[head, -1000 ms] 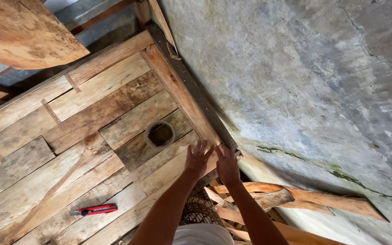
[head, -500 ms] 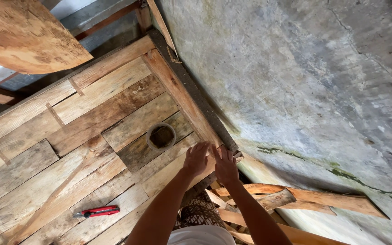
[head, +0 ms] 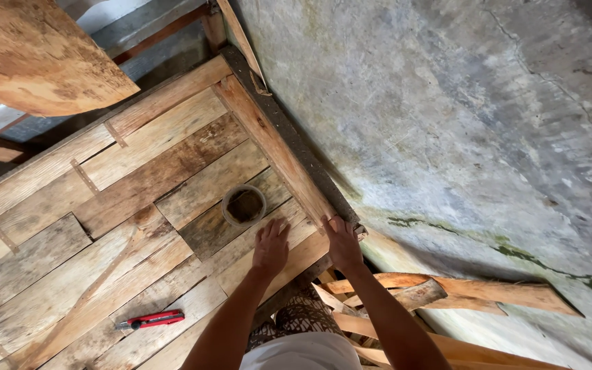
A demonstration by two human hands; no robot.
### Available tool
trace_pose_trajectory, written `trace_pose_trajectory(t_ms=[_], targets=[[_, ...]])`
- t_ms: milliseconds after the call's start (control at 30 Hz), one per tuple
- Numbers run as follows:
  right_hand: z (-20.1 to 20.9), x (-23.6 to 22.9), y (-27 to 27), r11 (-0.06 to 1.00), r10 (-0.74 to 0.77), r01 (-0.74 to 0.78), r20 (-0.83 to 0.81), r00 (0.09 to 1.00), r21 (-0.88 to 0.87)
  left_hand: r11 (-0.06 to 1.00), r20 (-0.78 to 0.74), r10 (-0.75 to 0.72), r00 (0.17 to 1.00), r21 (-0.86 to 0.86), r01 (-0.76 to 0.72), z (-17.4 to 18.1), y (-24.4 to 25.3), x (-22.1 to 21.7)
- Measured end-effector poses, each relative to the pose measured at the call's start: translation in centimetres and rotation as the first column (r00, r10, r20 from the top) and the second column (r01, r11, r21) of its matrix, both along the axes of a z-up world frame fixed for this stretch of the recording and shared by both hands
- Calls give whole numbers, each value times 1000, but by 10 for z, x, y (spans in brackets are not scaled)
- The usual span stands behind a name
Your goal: Fitting and placing small wooden planks to construct or repair a floor surface.
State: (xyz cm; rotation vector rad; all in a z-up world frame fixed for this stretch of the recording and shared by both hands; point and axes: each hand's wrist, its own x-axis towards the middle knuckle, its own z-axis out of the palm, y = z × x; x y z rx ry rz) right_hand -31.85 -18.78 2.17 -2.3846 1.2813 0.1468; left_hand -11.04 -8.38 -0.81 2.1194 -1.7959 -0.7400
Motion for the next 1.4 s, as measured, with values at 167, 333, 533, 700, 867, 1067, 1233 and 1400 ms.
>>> trace_pose_trajectory(t_ms=[167,333,533,700,867,1067,1233,1400], targets=[[-32,-18,-15,975,-221,215,256,941,49,997,23,-47,999,56,45,-3,0,3],[-14,-8,-44,891,-453,432,208,867,141,995,-1,-55,999,87,54,2,2,5],[-20,6,-68,881,-420,443,-159,894,168,991,-30,-25,999,129,29,5,1,6],[-23,4,-79,873,-386,446,-281,879,197,990,-9,-68,998,126,69,-4,2,6],[-23,11,-80,862,-387,464,-327,862,203,986,-41,-69,997,147,74,5,2,6],[-17,20,-84,861,-374,474,-402,836,183,983,-68,-54,996,171,65,5,1,6],[-16,22,-84,851,-385,488,-400,832,197,984,-77,-40,996,170,52,11,-1,7],[-23,19,-81,861,-390,481,-392,833,166,976,-65,-67,996,205,79,16,0,7]])
